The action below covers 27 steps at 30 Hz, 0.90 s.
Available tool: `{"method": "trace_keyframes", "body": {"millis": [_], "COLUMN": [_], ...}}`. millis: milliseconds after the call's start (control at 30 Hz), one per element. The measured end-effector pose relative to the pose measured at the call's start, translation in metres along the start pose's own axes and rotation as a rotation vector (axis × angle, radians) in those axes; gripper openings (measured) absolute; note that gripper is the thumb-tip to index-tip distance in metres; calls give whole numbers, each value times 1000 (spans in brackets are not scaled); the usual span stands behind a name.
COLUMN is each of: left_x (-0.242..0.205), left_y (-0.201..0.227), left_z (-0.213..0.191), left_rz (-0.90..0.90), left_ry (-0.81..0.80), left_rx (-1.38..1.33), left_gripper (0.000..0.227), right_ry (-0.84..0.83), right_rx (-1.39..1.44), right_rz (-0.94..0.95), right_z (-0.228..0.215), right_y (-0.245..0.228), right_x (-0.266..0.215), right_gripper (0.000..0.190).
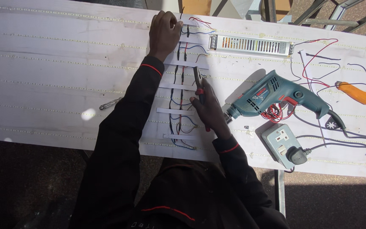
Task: The person connects wires to a small electronic component on a white board with LED strips. They use pliers to strip wire ends and a screwdriver to tighten connections on the component. The person then places the component onto the board.
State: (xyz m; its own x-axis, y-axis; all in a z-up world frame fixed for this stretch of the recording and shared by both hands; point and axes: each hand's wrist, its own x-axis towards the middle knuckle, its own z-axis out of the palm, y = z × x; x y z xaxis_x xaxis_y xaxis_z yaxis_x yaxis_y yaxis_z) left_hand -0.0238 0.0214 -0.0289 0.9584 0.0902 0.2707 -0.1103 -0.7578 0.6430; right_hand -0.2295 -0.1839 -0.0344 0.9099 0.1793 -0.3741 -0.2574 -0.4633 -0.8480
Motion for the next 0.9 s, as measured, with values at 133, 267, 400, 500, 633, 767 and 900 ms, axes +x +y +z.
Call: {"method": "trace_keyframes", "body": {"millis": [133,267,400,500,633,767,900], "left_x": [-7,-8,-4,-7,-13,-19,-24], "left_y": [4,8,7,7,16,21,17], "left_z": [14,23,24,30,27,27,29], "left_rz": [43,-79,-115,-55,73,65,47], "left_ry": [55,32,39,102,282,298,229], "left_rx": [55,140,115,166,208,180,182], "left_gripper": [41,34,24,12,12,13,6], "right_ry": [85,213,285,317,301,189,81], "right_rx": [-154,-281,-528,-608,-541,-659,-905], "right_rz": [-158,-194,-234,-377,-585,-841,-953], "right_z": [14,30,28,-5,-35,-47,-41], "right_y": [4,6,24,3,-44,-103,-133], "right_x": [7,5,13,9,72,180,244], "right_gripper": [74,70,71,58,48,52,33]}}
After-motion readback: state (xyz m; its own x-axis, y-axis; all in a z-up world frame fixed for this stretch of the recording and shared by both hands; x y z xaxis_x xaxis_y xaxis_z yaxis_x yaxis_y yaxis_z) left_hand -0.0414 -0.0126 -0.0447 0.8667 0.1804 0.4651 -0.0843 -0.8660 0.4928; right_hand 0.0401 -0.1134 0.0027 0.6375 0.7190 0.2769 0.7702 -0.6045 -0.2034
